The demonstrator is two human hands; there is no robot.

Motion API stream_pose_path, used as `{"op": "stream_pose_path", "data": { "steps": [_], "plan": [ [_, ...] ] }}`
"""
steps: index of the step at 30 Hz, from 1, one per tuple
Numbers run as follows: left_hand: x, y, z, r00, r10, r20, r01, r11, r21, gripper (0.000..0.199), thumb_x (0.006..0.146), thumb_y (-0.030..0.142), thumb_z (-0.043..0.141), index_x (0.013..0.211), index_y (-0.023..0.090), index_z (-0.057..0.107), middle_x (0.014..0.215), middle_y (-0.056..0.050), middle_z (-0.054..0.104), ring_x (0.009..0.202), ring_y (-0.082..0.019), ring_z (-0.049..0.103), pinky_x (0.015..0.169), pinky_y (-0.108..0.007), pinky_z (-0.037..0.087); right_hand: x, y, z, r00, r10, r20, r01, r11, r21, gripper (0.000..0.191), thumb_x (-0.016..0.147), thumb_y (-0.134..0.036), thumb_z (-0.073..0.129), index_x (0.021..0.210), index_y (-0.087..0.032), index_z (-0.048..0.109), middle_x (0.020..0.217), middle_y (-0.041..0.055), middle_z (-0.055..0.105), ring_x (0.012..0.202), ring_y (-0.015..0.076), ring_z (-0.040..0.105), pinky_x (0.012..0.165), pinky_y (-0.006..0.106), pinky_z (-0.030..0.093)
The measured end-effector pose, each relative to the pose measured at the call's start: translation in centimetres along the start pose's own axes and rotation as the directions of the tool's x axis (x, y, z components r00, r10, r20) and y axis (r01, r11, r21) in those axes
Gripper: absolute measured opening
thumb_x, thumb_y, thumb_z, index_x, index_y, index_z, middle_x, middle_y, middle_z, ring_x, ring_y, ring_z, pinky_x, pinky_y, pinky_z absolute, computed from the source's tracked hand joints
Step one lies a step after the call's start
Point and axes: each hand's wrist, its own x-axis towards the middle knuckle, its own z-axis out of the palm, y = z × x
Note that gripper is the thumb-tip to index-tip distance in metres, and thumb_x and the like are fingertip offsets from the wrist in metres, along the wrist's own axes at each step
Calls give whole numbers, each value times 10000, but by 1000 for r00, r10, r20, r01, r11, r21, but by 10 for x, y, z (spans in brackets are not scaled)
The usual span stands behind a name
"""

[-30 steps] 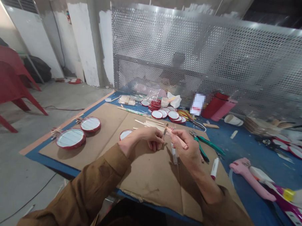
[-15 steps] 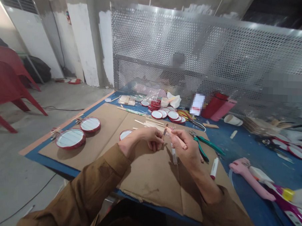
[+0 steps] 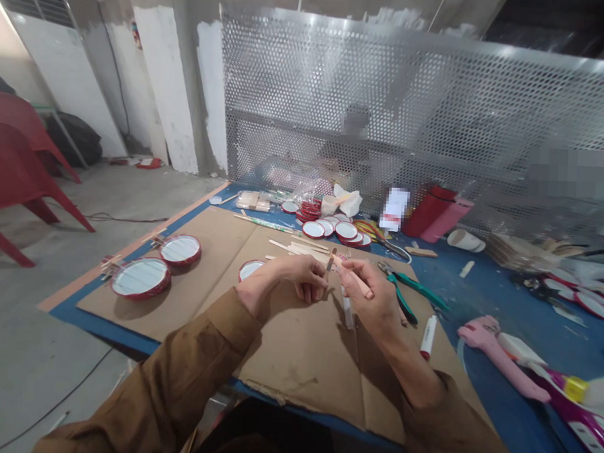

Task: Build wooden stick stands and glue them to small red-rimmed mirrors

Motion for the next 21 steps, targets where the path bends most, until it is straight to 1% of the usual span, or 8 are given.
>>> {"op": "stream_pose_path", "data": {
  "steps": [4, 8, 13, 17, 21],
  "plan": [
    [0, -1, 0, 1000, 4, -3, -4, 1000, -14, 191, 812, 324, 619, 760, 144, 581, 639, -19, 642, 545, -135, 629, 575, -271, 514, 0, -1, -1, 1000, -1, 2, 1, 1000, -15, 232, 907, -401, 522, 1021, -227, 625, 843, 36, 705, 692, 186, 652, 631, 301, 494],
    [1, -1, -1, 1000, 2, 2, -2, 1000, -19, 215, 800, 349, 640, 779, 143, 582, 652, -20, 653, 550, -127, 629, 577, -261, 514, 0, -1, -2, 998, 25, -64, -24, 1000, 15, 223, 902, -412, 528, 959, -218, 622, 837, 45, 702, 700, 192, 652, 620, 305, 498],
    [2, -3, -1, 1000, 4, 5, -4, 1000, -5, 205, 810, 342, 622, 788, 140, 594, 642, -22, 649, 560, -123, 630, 575, -245, 510, 0, -2, -1, 1000, 9, -30, -8, 1000, 23, 222, 901, -408, 524, 958, -217, 624, 819, 37, 699, 697, 188, 654, 632, 301, 500],
    [3, -4, -1, 1000, 7, 8, -7, 1000, 0, 188, 815, 326, 605, 787, 141, 596, 654, -25, 652, 564, -129, 635, 577, -255, 515, 0, -3, -1, 1000, 5, 3, -5, 1000, 18, 210, 900, -382, 520, 971, -216, 627, 829, 32, 704, 692, 181, 654, 622, 288, 493],
    [6, -6, -2, 1000, -9, 9, 9, 1000, 3, 219, 803, 356, 627, 776, 142, 591, 650, -25, 650, 575, -138, 637, 589, -273, 518, 0, 0, -1, 1000, 8, -16, -8, 1000, 24, 216, 901, -397, 520, 973, -219, 619, 867, 43, 707, 713, 189, 659, 606, 290, 495]
  ]
}}
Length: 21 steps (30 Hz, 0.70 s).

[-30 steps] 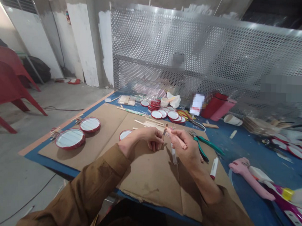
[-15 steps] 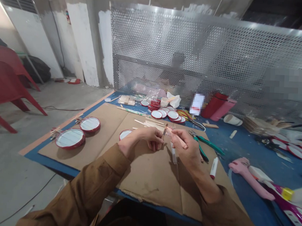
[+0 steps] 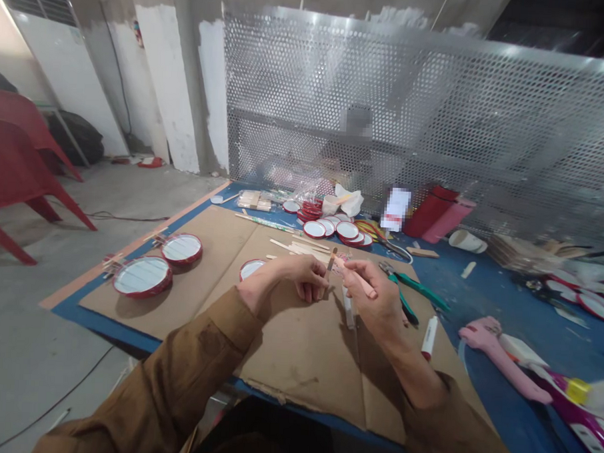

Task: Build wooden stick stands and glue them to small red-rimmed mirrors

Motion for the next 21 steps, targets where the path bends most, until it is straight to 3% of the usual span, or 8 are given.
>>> {"op": "stream_pose_path", "data": {
  "steps": [21],
  "plan": [
    [-4, 3, 1, 1000, 16, -19, -16, 1000, -23, 197, 800, 335, 637, 772, 142, 607, 672, -40, 662, 546, -148, 635, 581, -292, 516, -1, 3, 0, 1000, 11, -13, -11, 1000, -20, 251, 905, -424, 523, 1001, -216, 627, 880, 45, 705, 742, 196, 660, 635, 301, 496]
  ]
}}
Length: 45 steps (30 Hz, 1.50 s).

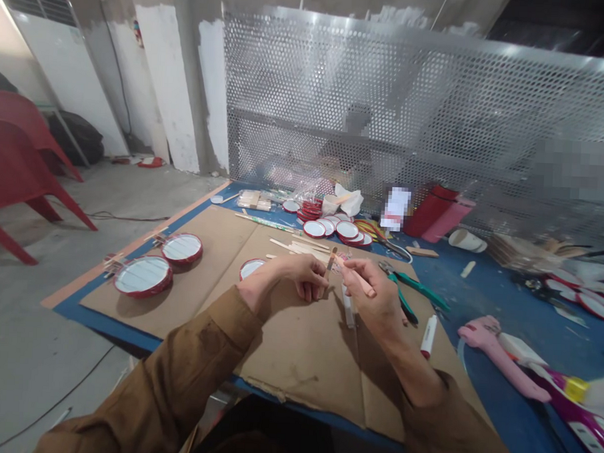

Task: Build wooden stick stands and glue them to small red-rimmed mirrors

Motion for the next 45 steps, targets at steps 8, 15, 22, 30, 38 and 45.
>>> {"op": "stream_pose_path", "data": {
  "steps": [8, 15, 22, 30, 38, 45],
  "plan": [
    [1, 0, 0, 1000, -1, 11, 1, 1000, -20, 235, 780, 368, 664, 764, 144, 595, 644, -35, 657, 534, -146, 633, 557, -272, 504, 0, -4, -1, 999, -26, 30, 26, 1000, -8, 244, 904, -400, 519, 1022, -216, 627, 817, 27, 699, 680, 177, 644, 657, 299, 490],
    [3, -4, -2, 1000, 5, 30, -5, 1000, 1, 255, 797, 389, 650, 782, 141, 594, 631, -24, 650, 553, -128, 632, 576, -249, 504, 0, -6, -2, 999, -37, 32, 38, 998, -48, 248, 898, -387, 519, 1022, -208, 639, 795, 30, 700, 709, 184, 649, 684, 307, 493],
    [0, 0, -1, 1000, -13, 21, 13, 1000, 9, 223, 808, 355, 637, 786, 138, 596, 634, -18, 649, 559, -123, 632, 589, -251, 507, 0, -1, -1, 999, -8, 33, 8, 1000, -3, 256, 905, -413, 518, 1041, -225, 628, 875, 39, 704, 686, 180, 650, 627, 297, 495],
    [-2, 4, 2, 1000, -24, 7, 24, 1000, 5, 202, 802, 333, 637, 773, 139, 590, 656, -20, 656, 544, -126, 629, 580, -263, 512, 1, -3, -2, 1000, -4, -3, 3, 1000, -10, 231, 903, -410, 524, 995, -222, 621, 836, 40, 699, 726, 199, 651, 623, 300, 487],
    [-1, 2, 1, 1000, -21, 5, 21, 999, 30, 172, 828, 308, 594, 780, 143, 588, 660, -17, 659, 556, -122, 632, 597, -267, 523, 1, -3, -3, 1000, 4, 0, -4, 1000, -8, 217, 902, -409, 528, 970, -226, 622, 839, 37, 700, 720, 196, 645, 629, 302, 480],
    [2, -2, -1, 1000, -21, 12, 21, 1000, 17, 247, 791, 382, 652, 766, 145, 586, 635, -16, 652, 555, -125, 636, 571, -247, 511, 1, -7, -3, 1000, -7, 19, 7, 1000, 13, 208, 895, -390, 524, 970, -222, 619, 842, 39, 701, 719, 198, 652, 632, 309, 490]
  ]
}}
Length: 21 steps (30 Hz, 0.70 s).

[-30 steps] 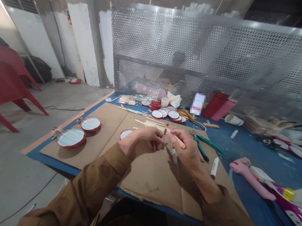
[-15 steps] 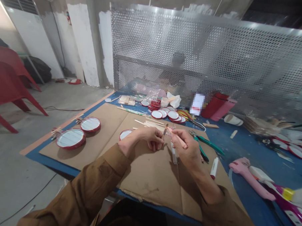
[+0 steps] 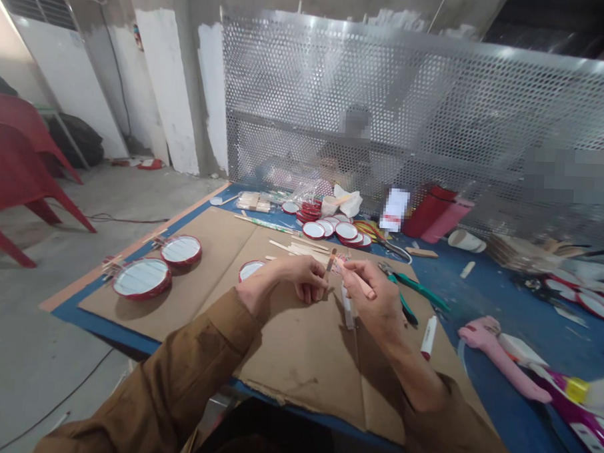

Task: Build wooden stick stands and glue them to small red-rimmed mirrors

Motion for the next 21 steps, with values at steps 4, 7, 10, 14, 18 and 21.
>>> {"op": "stream_pose_path", "data": {
  "steps": [4, 7, 10, 14, 18, 21],
  "plan": [
    [-1, 1, 1, 1000, 0, 1, 0, 1000, 0, 224, 815, 363, 629, 780, 145, 591, 650, -20, 657, 556, -124, 631, 583, -258, 515, 0, 0, 0, 1000, 3, 13, -3, 1000, 1, 203, 893, -393, 528, 955, -224, 622, 835, 41, 701, 716, 197, 655, 621, 303, 489],
    [-1, 1, 1, 1000, -3, -1, 3, 1000, -2, 220, 821, 362, 625, 797, 145, 594, 651, -18, 656, 566, -118, 628, 588, -249, 513, -1, 0, 0, 1000, 4, 6, -4, 1000, -6, 214, 899, -404, 522, 953, -224, 626, 837, 41, 703, 714, 195, 656, 626, 303, 491],
    [0, 1, 1, 1000, -7, 7, 7, 1000, 3, 225, 820, 364, 623, 792, 144, 592, 638, -20, 651, 568, -126, 631, 593, -258, 516, -1, -1, 0, 1000, -1, 18, 2, 1000, -15, 215, 899, -401, 517, 954, -226, 629, 826, 34, 703, 703, 192, 652, 626, 303, 489],
    [1, 0, 0, 1000, 4, 7, -4, 1000, 6, 210, 827, 353, 607, 798, 146, 591, 625, -21, 645, 565, -139, 638, 584, -269, 517, -1, -3, -1, 1000, -15, 24, 16, 999, -47, 215, 902, -395, 513, 957, -226, 634, 779, 26, 693, 699, 193, 642, 643, 307, 477],
    [1, -2, 0, 1000, 11, 12, -11, 1000, -7, 262, 794, 401, 646, 774, 145, 594, 635, -27, 651, 572, -138, 643, 580, -257, 515, -1, -3, -1, 999, -27, 40, 28, 999, -29, 211, 906, -389, 515, 955, -222, 635, 794, 20, 688, 688, 180, 635, 643, 293, 470],
    [2, -3, -1, 1000, 20, 15, -20, 1000, -22, 280, 767, 414, 673, 766, 146, 593, 636, -23, 653, 562, -135, 642, 572, -255, 514, -1, -3, 0, 999, -26, 28, 27, 999, -22, 219, 908, -393, 515, 966, -219, 635, 814, 22, 690, 714, 180, 641, 658, 290, 472]
  ]
}}
